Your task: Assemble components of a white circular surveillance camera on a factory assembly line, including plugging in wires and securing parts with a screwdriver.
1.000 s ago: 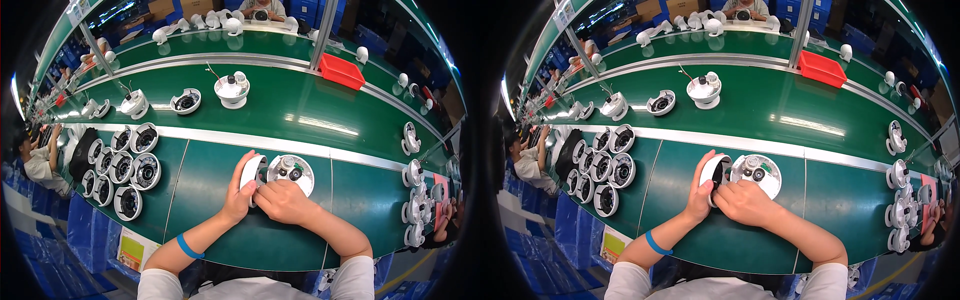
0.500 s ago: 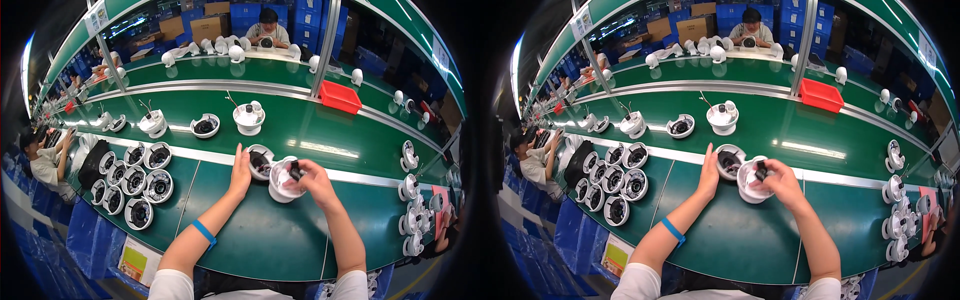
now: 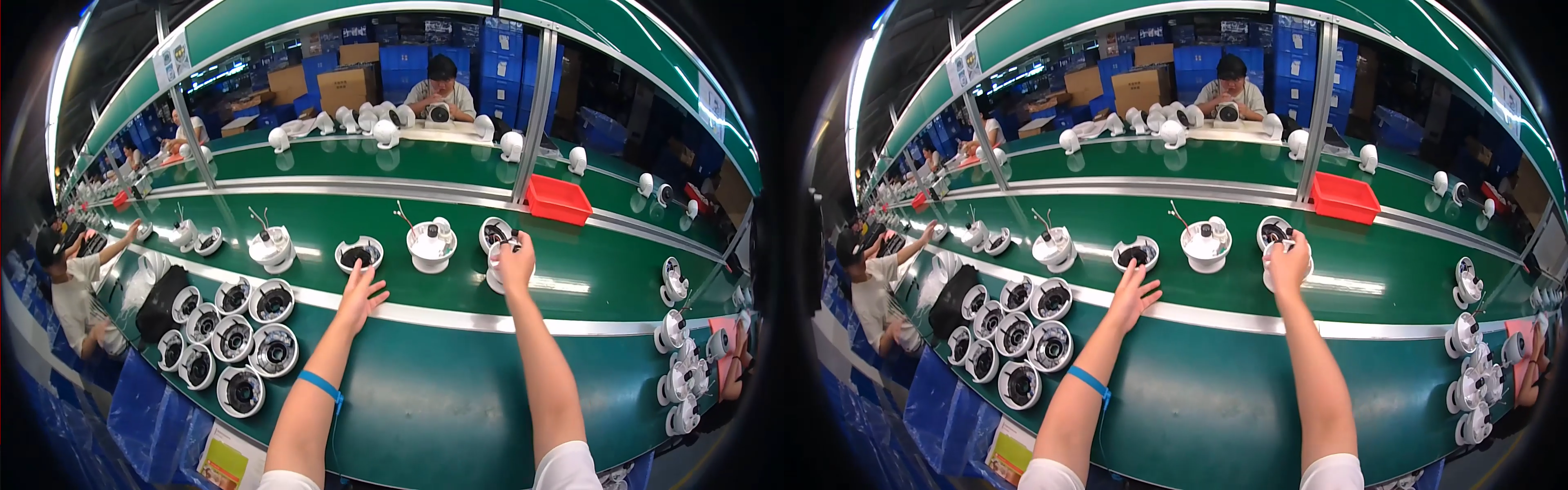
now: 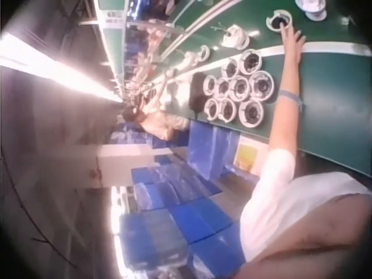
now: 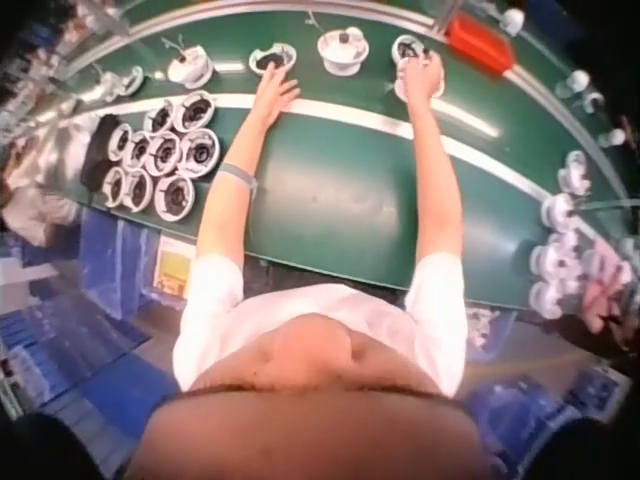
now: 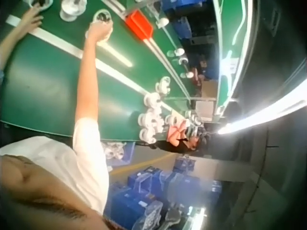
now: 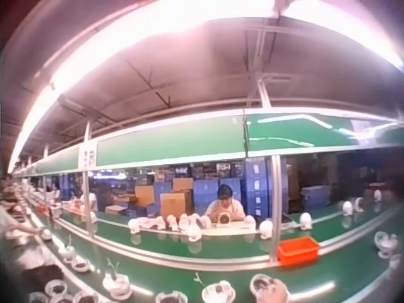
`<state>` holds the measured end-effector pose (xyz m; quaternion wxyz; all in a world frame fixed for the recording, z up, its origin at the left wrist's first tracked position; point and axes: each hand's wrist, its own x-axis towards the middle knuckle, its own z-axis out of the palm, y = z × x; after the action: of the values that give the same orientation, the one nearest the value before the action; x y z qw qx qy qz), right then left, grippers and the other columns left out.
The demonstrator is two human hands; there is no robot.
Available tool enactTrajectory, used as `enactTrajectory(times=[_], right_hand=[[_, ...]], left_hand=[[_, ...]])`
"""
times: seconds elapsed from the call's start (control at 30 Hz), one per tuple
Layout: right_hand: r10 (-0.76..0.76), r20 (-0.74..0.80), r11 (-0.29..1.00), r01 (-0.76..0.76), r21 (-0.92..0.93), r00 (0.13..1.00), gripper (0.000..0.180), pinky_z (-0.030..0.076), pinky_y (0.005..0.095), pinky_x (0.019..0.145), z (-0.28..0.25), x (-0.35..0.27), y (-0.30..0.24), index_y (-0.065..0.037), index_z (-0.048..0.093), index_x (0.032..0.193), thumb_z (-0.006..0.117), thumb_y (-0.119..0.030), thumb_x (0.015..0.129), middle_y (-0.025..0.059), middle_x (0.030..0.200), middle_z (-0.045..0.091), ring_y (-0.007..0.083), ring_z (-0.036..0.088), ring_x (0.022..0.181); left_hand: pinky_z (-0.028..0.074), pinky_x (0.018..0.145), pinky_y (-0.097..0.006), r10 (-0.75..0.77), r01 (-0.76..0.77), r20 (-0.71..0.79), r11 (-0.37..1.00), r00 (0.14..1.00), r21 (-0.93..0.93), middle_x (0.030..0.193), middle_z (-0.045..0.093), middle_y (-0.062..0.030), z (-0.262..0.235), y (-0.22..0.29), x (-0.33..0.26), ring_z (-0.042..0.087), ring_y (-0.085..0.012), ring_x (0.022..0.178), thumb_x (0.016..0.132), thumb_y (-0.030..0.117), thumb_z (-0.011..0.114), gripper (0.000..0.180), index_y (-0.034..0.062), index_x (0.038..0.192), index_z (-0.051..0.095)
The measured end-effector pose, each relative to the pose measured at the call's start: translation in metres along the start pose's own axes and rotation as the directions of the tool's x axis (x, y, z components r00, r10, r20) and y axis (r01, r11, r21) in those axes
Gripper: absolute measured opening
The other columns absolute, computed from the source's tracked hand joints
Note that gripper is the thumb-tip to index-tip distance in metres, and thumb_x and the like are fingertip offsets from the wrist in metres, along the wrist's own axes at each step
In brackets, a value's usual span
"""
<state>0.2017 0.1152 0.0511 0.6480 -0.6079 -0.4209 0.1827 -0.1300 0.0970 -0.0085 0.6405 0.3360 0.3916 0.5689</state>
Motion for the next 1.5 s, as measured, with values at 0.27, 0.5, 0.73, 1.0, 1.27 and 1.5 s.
enactTrajectory(times=[0.27, 0.5, 0.73, 1.0, 1.27, 1.5], right_hand=[[0.051, 0.617, 0.915, -0.284, 0.286, 0.785, 0.075, 0.066, 0.0359, 0.071, 0.107, -0.025, -0.006, 0.001, 0.032, 0.158, 0.060, 0.003, 0.088, 0.0193, 0.140, 0.055, 0.0285, 0.073, 0.106], [-0.273, 0.378, 0.957, 0.290, 0.014, 0.885, 0.035, 0.058, 0.0392, 0.083, 0.036, -0.041, -0.011, 0.003, 0.066, 0.115, 0.063, 0.003, 0.080, 0.0188, 0.106, 0.071, 0.0325, 0.073, 0.095], [-0.093, 0.701, 0.911, 0.344, -0.226, 0.707, 0.025, 0.055, 0.0434, 0.078, -0.073, -0.113, -0.100, 0.004, 0.071, 0.100, 0.060, 0.002, 0.078, 0.0206, 0.103, 0.071, 0.0407, 0.069, 0.091], [-0.076, 0.846, 0.899, 0.402, -0.171, 0.528, 0.046, 0.061, 0.0386, 0.078, -0.086, -0.154, -0.129, 0.007, 0.066, 0.125, 0.061, 0.004, 0.079, 0.0238, 0.129, 0.068, 0.0321, 0.075, 0.090], [-0.265, 0.837, 0.906, 0.422, 0.047, 0.478, 0.037, 0.058, 0.0283, 0.061, -0.055, -0.165, -0.089, 0.003, 0.071, 0.118, 0.064, 0.006, 0.082, 0.0125, 0.098, 0.071, 0.0179, 0.073, 0.075], [-0.535, 0.789, 0.604, 0.789, 0.109, 0.301, 0.028, 0.056, 0.0387, 0.062, -0.039, -0.181, -0.086, 0.000, 0.064, 0.107, 0.069, 0.005, 0.079, 0.0134, 0.093, 0.066, 0.0309, 0.069, 0.075]], left_hand=[[0.061, 0.087, -0.034, 0.576, -0.365, -0.149, 0.676, 0.804, 0.640, 0.136, 0.042, -0.0202, 0.013, -0.030, -0.014, 0.067, -0.0269, 0.106, 0.098, 0.024, 0.074, 0.053, 0.0029, 0.140, 0.050], [0.050, 0.074, -0.027, 0.594, -0.445, -0.251, 0.767, 0.764, 0.461, 0.119, 0.058, -0.0124, 0.021, -0.016, -0.054, 0.058, -0.0138, 0.088, 0.101, 0.012, 0.064, 0.060, 0.0108, 0.157, 0.043], [0.054, 0.099, -0.037, -0.074, 0.037, -0.124, 0.960, 0.990, -0.277, 0.128, 0.069, -0.0115, 0.032, 0.000, -0.100, 0.067, -0.0207, 0.115, 0.107, 0.034, 0.062, 0.043, -0.0005, 0.132, 0.062], [0.049, 0.110, -0.057, -0.203, 0.265, 0.194, 0.881, 0.960, -0.392, 0.149, 0.055, -0.0119, 0.060, 0.013, -0.169, 0.056, -0.0300, 0.136, 0.112, 0.052, 0.035, 0.056, 0.0134, 0.152, 0.041], [0.049, 0.111, -0.053, -0.139, 0.281, 0.358, 0.880, 0.923, -0.382, 0.149, 0.052, -0.0095, 0.040, -0.001, -0.163, 0.055, -0.0260, 0.137, 0.112, 0.052, 0.037, 0.055, 0.0148, 0.152, 0.038], [0.047, 0.112, -0.045, -0.074, 0.250, 0.392, 0.873, 0.917, -0.420, 0.147, 0.055, -0.0090, 0.028, -0.008, -0.162, 0.055, -0.0214, 0.135, 0.111, 0.051, 0.042, 0.059, 0.0107, 0.154, 0.039]])
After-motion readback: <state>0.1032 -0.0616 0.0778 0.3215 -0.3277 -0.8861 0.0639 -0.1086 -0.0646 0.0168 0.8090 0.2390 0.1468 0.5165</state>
